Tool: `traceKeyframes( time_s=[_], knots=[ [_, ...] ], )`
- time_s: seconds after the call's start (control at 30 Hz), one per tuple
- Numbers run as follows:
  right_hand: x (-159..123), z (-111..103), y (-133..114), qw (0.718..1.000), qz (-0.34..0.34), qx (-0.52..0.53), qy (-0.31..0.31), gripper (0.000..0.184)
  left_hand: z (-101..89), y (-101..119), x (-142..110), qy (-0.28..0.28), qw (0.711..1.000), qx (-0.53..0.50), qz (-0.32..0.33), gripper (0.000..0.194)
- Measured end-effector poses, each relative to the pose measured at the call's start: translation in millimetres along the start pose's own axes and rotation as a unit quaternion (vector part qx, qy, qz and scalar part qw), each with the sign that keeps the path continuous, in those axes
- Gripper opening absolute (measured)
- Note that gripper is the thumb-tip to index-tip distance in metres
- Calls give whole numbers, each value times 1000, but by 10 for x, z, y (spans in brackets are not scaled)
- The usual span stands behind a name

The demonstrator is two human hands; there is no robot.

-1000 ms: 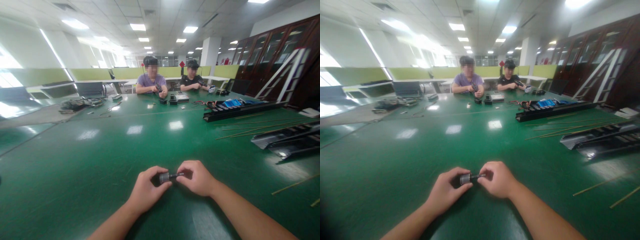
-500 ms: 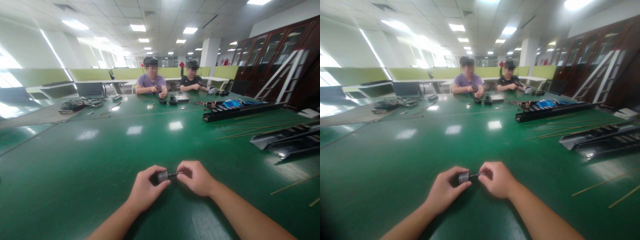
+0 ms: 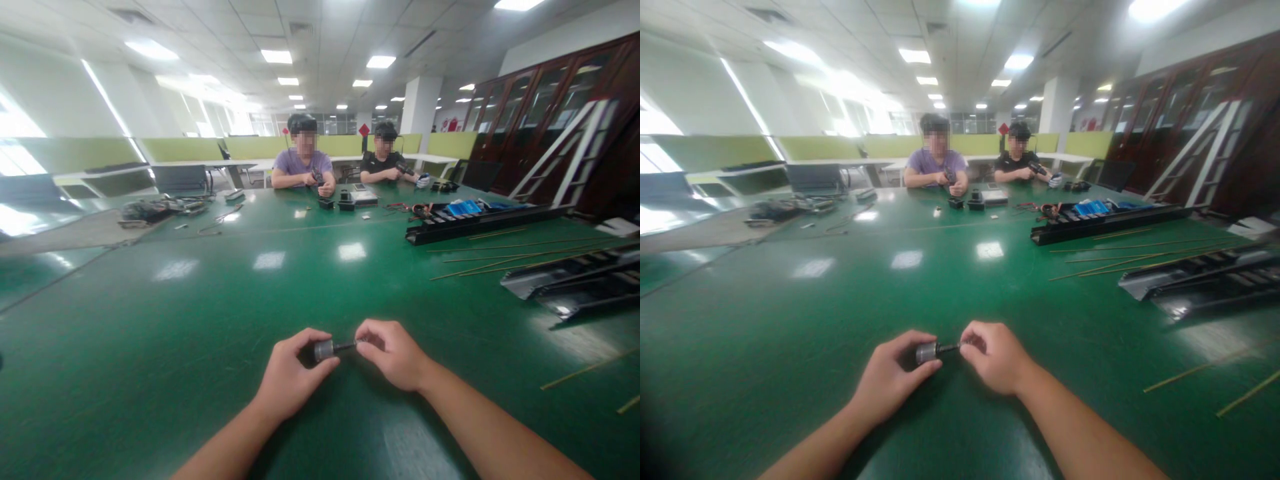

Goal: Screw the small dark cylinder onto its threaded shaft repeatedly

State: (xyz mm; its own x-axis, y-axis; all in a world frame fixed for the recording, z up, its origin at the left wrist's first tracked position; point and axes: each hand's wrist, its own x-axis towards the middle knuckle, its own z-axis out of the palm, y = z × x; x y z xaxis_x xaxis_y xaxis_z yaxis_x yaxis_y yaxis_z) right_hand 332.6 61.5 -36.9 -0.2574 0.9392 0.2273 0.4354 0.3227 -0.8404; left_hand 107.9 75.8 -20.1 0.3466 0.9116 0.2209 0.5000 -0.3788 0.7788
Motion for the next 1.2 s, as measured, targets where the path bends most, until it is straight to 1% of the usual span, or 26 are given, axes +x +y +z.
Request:
traceKeyframes(
  time_s=[0.17, 0.43, 0.8, 0.97, 1.1, 1.2],
  knots=[
    [-1, -4, 10, 1000, 7, 1, 7, 11, -8, -8, 5, 5, 1000, -4, -6, 25],
    [4, -8, 59, 1000, 9, 15, -1, 12, -8, -7, 8, 6, 1000, -7, -3, 25],
    [3, -20, 67, 1000, 11, 16, -1, 11, -19, 2, 12, 6, 1000, -2, 2, 25],
    [12, -21, 66, 1000, 11, 23, 0, 11, -13, -13, 13, 2, 1000, -13, -9, 26],
    [18, -28, 79, 999, 14, 45, 2, 11, -7, -24, 15, 8, 1000, -8, -13, 27],
    [28, -32, 93, 995, 23, 101, 2, 11, -10, -46, 18, 17, 1000, -10, -11, 28]
  ],
)
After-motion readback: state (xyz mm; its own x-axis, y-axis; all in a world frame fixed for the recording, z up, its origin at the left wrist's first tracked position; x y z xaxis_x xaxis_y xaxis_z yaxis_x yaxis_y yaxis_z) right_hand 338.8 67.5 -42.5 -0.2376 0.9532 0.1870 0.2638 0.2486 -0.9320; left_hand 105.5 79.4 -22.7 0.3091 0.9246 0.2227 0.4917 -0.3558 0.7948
